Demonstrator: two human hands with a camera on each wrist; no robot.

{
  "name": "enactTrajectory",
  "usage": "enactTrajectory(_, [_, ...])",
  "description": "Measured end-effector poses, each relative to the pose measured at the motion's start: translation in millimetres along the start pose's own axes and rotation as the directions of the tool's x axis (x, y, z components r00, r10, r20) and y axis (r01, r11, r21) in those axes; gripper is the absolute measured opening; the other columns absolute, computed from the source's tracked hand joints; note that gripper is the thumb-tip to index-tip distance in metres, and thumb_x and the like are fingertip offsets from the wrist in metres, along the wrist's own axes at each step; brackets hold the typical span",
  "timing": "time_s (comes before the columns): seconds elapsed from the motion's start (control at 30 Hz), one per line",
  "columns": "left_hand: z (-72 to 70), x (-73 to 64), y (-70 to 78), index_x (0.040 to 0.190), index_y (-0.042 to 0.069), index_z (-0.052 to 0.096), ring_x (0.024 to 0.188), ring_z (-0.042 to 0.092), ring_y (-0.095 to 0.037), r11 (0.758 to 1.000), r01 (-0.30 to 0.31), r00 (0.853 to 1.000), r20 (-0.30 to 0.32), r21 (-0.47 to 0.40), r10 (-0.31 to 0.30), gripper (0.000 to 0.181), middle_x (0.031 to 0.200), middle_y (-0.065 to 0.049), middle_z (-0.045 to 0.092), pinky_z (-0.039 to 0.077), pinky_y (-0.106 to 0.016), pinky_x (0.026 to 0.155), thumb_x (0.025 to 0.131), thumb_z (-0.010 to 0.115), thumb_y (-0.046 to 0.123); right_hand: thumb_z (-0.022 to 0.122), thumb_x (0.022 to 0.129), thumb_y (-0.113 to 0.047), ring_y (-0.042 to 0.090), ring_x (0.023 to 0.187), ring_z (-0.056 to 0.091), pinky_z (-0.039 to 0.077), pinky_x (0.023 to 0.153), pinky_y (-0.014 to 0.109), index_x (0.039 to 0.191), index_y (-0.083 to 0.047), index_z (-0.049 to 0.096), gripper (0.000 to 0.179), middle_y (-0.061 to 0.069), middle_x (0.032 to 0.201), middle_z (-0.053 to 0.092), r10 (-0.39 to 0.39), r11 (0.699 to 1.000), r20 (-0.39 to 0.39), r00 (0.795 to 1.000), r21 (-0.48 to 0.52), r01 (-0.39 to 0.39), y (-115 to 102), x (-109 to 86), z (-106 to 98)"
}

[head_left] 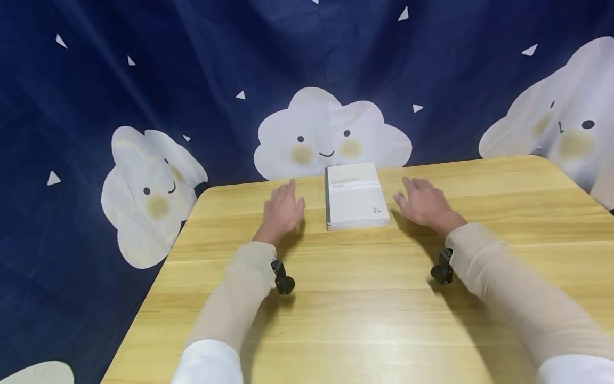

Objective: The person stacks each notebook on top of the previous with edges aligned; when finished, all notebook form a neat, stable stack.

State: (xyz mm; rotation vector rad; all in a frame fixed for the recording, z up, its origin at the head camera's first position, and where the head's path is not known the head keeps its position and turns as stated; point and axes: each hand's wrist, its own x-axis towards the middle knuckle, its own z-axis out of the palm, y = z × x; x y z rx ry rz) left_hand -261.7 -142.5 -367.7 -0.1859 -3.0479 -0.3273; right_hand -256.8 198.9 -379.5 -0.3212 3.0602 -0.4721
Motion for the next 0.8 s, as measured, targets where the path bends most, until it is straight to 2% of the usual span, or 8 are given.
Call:
enactTrajectory(0.1, [-7.3,7.2,-17.3,0.153,0.017,0.006,0.143,0.009,-0.037,0.997,-0.005,1.0,-0.006,0.072,0.005,0.068,0.156,-0.016,0.012,0.022,-0.067,0.104,0.097,0.025,0.052,0.02,0.094,-0.062,0.053,0.137,0.004,0.006,0.101,0.075,0.15,-0.002,0.01,0.083,0.036,0.149,0.007,0.044,0.999,0.003,0.999,-0.029,-0.044,15,3.6,-14])
enactTrajectory(0.17, [-8.3,9.1,-27.9,0.153,0.021,0.002,0.143,-0.001,-0.039,0.994,0.004,1.0,-0.019,0.108,-0.002,0.073,0.158,-0.017,0.003,0.015,-0.074,0.1,0.095,0.023,0.06,0.017,0.089,-0.07,0.055,0.136,-0.004,-0.002,0.097,0.078,0.151,-0.006,0.007,0.09,0.036,0.149,0.0,0.082,0.995,-0.027,0.996,-0.054,-0.083,22,5.3,-23])
enactTrajectory(0.27, [-6.0,8.0,-40.2,0.152,0.027,-0.003,0.141,-0.014,-0.041,0.991,0.035,0.999,-0.028,0.127,-0.031,0.082,0.157,-0.017,-0.008,0.001,-0.082,0.093,0.088,0.019,0.073,0.019,0.086,-0.075,0.056,0.134,-0.014,-0.012,0.093,0.079,0.152,-0.01,0.005,0.094,0.036,0.149,-0.008,0.127,0.987,-0.067,0.99,-0.089,-0.133,29,5.6,-32])
enactTrajectory(0.33, [-2.9,6.4,-45.5,0.152,0.029,-0.003,0.14,-0.018,-0.041,0.991,0.057,0.998,-0.039,0.122,-0.053,0.087,0.157,-0.016,-0.011,-0.004,-0.083,0.089,0.084,0.017,0.078,0.018,0.084,-0.078,0.056,0.133,-0.019,-0.016,0.09,0.079,0.152,-0.011,0.004,0.097,0.034,0.149,-0.013,0.141,0.983,-0.075,0.987,-0.108,-0.149,31,5.0,-35])
enactTrajectory(0.43, [0.1,4.7,-47.9,0.151,0.03,-0.004,0.139,-0.021,-0.041,0.991,0.069,0.997,-0.043,0.115,-0.064,0.09,0.157,-0.016,-0.012,-0.006,-0.084,0.087,0.081,0.014,0.082,0.018,0.083,-0.079,0.054,0.132,-0.024,-0.019,0.089,0.078,0.152,-0.012,0.002,0.098,0.032,0.149,-0.018,0.15,0.981,-0.073,0.986,-0.114,-0.158,32,4.0,-35])
enactTrajectory(0.6, [-1.0,7.1,-42.7,0.152,0.029,-0.001,0.139,-0.021,-0.04,0.99,0.064,0.997,-0.042,0.122,-0.059,0.091,0.157,-0.017,-0.011,-0.005,-0.084,0.087,0.08,0.012,0.083,0.016,0.082,-0.08,0.052,0.131,-0.026,-0.019,0.089,0.079,0.152,-0.012,0.001,0.098,0.031,0.149,-0.021,0.151,0.98,-0.072,0.986,-0.118,-0.159,30,3.8,-36])
enactTrajectory(0.8, [-4.7,10.1,-39.0,0.152,0.031,-0.004,0.138,-0.024,-0.038,0.988,0.074,0.997,-0.016,0.133,-0.073,0.091,0.155,-0.014,-0.02,-0.005,-0.084,0.088,0.078,0.008,0.084,0.015,0.082,-0.08,0.053,0.131,-0.026,-0.018,0.089,0.079,0.152,-0.012,0.002,0.098,0.031,0.148,-0.021,0.141,0.982,-0.071,0.987,-0.117,-0.149,28,6.3,-39])
